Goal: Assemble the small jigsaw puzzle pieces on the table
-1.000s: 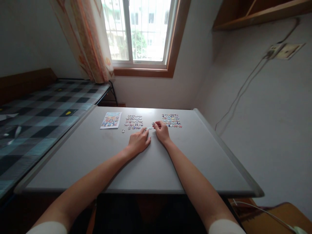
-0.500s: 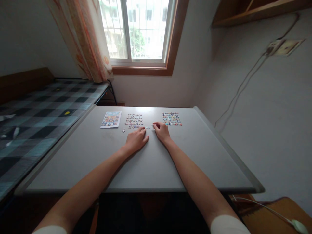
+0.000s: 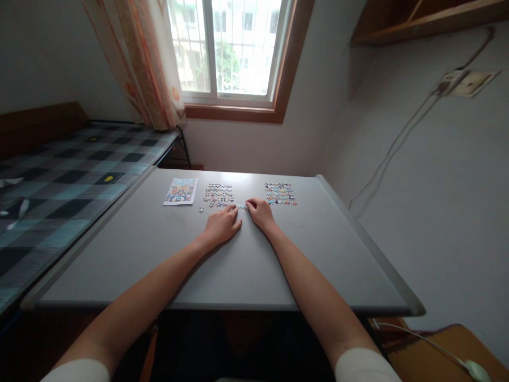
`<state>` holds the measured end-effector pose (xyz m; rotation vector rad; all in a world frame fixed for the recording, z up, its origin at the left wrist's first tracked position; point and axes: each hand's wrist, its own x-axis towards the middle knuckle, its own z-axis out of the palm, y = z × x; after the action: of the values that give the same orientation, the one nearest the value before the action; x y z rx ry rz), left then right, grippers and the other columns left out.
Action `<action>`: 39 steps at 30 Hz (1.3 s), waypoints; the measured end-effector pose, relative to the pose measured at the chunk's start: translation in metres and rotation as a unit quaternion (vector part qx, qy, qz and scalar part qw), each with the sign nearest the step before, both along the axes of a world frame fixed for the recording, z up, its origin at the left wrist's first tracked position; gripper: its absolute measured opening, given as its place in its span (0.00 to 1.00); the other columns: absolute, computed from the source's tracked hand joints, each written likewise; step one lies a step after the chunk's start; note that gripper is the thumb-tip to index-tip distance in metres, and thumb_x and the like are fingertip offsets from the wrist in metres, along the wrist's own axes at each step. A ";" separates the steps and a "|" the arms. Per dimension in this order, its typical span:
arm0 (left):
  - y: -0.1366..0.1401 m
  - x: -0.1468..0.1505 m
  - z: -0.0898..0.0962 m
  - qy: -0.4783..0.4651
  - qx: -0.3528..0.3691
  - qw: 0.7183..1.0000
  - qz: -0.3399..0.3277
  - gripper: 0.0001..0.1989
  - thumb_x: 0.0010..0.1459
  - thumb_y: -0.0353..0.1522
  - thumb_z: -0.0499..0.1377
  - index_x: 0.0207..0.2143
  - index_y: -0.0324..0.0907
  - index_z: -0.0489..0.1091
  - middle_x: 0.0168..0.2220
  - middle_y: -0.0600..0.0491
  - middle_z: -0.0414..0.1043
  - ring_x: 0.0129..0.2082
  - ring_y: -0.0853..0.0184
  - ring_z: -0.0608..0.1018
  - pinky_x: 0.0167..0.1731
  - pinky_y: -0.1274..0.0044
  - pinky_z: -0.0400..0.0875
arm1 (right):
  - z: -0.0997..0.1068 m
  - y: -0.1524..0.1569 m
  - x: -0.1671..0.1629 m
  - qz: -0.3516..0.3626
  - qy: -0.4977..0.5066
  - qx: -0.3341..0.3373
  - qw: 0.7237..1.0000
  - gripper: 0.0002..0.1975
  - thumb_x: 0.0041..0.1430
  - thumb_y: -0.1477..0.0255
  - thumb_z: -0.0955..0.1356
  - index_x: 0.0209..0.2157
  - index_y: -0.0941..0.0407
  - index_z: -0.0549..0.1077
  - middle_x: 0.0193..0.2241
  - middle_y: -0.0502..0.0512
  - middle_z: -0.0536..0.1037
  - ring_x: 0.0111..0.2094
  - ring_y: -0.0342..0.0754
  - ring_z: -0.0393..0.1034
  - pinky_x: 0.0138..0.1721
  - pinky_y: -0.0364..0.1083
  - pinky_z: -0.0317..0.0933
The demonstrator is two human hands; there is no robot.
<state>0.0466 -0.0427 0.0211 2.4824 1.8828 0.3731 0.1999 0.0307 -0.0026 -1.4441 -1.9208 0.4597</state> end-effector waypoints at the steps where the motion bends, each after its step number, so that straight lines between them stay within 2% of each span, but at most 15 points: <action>1: 0.000 0.000 0.000 0.000 -0.002 1.000 0.001 0.21 0.61 0.42 0.47 0.53 0.46 0.64 0.58 0.50 0.61 0.46 0.62 0.74 0.42 0.73 0.68 | 0.000 0.000 0.000 -0.001 -0.004 0.001 1.000 0.10 0.58 0.70 0.64 0.35 0.55 0.78 0.35 0.55 0.80 0.37 0.47 0.73 0.41 0.43 0.61; 31: 0.000 -0.002 0.003 -0.005 -0.006 1.000 -0.002 0.19 0.61 0.42 0.48 0.51 0.48 0.66 0.57 0.52 0.62 0.46 0.63 0.74 0.43 0.74 0.69 | 0.003 -0.005 -0.005 -0.015 -0.057 0.012 0.998 0.09 0.57 0.70 0.64 0.34 0.54 0.77 0.30 0.55 0.78 0.33 0.47 0.70 0.37 0.44 0.60; 39: 0.000 -0.004 0.002 -0.003 0.002 1.000 0.003 0.19 0.60 0.41 0.50 0.51 0.48 0.66 0.60 0.52 0.58 0.46 0.62 0.74 0.43 0.72 0.69 | 0.004 -0.004 0.008 0.007 0.020 0.010 1.000 0.11 0.58 0.70 0.64 0.39 0.56 0.76 0.27 0.52 0.77 0.30 0.44 0.70 0.37 0.42 0.61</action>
<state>0.0424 -0.0426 0.0235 2.4769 1.8895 0.3846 0.2074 0.0267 0.0016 -1.3996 -1.8989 0.4709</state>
